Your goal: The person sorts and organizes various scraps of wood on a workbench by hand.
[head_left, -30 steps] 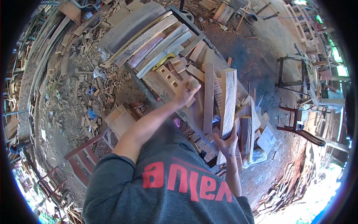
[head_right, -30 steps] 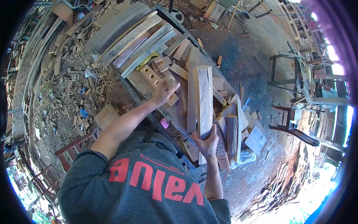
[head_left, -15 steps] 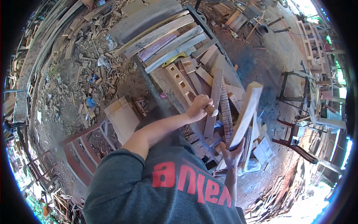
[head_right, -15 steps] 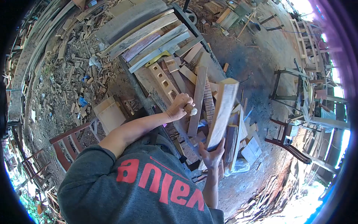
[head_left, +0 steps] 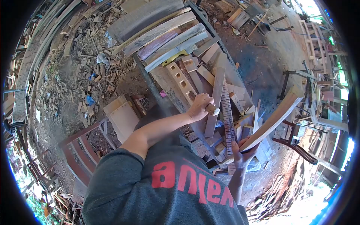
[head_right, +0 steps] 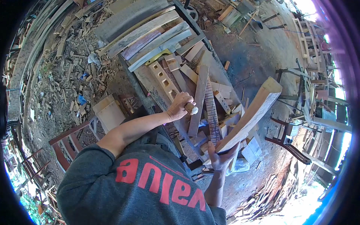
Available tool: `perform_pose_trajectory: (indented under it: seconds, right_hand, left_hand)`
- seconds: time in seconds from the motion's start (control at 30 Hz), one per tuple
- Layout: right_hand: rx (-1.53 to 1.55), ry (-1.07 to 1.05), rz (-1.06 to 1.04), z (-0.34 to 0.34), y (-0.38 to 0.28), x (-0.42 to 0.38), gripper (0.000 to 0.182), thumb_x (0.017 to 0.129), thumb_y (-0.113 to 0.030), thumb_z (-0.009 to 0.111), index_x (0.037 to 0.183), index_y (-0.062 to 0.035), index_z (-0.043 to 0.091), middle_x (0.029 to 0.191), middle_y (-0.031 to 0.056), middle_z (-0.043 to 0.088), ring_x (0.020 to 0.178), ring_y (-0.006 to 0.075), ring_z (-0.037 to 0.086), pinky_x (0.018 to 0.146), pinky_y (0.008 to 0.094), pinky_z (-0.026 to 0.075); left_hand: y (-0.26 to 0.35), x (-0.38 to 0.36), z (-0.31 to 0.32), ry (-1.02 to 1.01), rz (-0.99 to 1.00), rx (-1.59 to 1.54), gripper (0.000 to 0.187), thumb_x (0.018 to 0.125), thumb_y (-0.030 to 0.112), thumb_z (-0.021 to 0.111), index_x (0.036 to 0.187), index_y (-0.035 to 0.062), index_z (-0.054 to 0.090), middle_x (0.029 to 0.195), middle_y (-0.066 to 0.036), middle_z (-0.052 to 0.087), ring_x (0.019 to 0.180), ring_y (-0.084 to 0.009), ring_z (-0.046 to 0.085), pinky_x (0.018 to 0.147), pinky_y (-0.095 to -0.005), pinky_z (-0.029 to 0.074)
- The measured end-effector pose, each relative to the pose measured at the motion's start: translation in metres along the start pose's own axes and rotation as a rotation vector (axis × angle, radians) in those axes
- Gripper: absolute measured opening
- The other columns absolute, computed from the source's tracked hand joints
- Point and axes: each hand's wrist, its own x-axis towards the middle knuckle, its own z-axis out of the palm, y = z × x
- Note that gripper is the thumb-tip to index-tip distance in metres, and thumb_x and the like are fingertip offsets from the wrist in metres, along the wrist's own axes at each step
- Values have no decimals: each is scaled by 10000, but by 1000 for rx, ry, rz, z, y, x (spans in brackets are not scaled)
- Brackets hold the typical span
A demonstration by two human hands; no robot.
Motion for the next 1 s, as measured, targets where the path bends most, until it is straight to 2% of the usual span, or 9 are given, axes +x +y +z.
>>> perform_pose_trajectory:
  seconds: [0.5, 0.6, 0.67, 0.7, 0.73, 0.8, 0.87, 0.93, 1.0]
  right_hand:
    - [-20, -26, 74, 9, -1, 3, 588, 669, -21, 763, 1139, -32, 409, 676, -2, 480, 567, 87, 453, 579, 228, 407]
    - [-84, -44, -9, 7, 9, 5, 572, 662, -47, 772, 1120, -31, 430, 706, 1, 485, 575, 91, 450, 569, 230, 404]
    - [-210, -53, 148, 11, 7, 4, 710, 658, -91, 799, 1249, 58, 434, 905, 84, 546, 756, 158, 540, 674, 327, 484]
    - [-224, -40, 133, 18, 0, 6, 589, 668, -110, 811, 1126, 50, 478, 860, 85, 561, 760, 159, 548, 700, 339, 486]
    - [-216, -81, -37, 16, 9, 11, 522, 674, -131, 823, 1034, 34, 481, 775, 62, 557, 681, 149, 544, 632, 324, 484]
    - [-180, -48, -57, 16, -6, 9, 506, 689, -131, 812, 1044, 26, 488, 772, 60, 566, 622, 147, 536, 603, 314, 481]
    - [28, 28, -27, 6, 13, -5, 457, 699, -121, 799, 1016, 13, 499, 746, 54, 565, 616, 154, 547, 590, 320, 481]
    - [-23, 32, -129, 11, 31, -13, 409, 710, -129, 789, 985, -7, 513, 722, 56, 582, 611, 179, 574, 589, 334, 487]
    - [-114, -29, -368, 34, 85, -23, 408, 710, -176, 796, 955, -23, 507, 674, 86, 599, 605, 207, 606, 569, 365, 496]
  left_hand:
    - [4, 3, -4, 22, 7, 3, 284, 735, 62, 715, 891, 146, 493, 805, -58, 506, 802, -303, 507, 737, -409, 356]
    - [2, 4, -3, -2, 1, 0, 290, 726, 62, 718, 892, 145, 496, 812, -56, 508, 814, -304, 511, 744, -410, 358]
    - [3, 5, -3, 16, 12, 12, 291, 724, 68, 720, 896, 143, 497, 806, -57, 509, 815, -307, 513, 749, -411, 360]
    - [4, 5, -2, 13, 14, 8, 291, 724, 68, 720, 896, 143, 497, 806, -57, 509, 815, -307, 513, 749, -411, 360]
    - [3, 6, 0, 31, -6, 12, 296, 724, 70, 720, 907, 143, 499, 806, -59, 510, 812, -310, 514, 746, -421, 363]
    - [-2, 9, 2, 52, -29, 22, 301, 724, 71, 719, 919, 144, 502, 805, -62, 511, 810, -313, 516, 742, -431, 366]
    - [-7, 9, 3, 54, -22, -21, 293, 727, 73, 712, 931, 141, 513, 807, -68, 514, 799, -322, 516, 728, -452, 373]
    - [-8, 9, 3, 53, -37, -25, 260, 732, 75, 698, 907, 141, 516, 806, -71, 513, 806, -323, 518, 717, -449, 374]
    - [-10, 9, 6, 58, -47, -36, 228, 737, 76, 684, 883, 141, 520, 805, -73, 511, 813, -324, 520, 705, -445, 375]
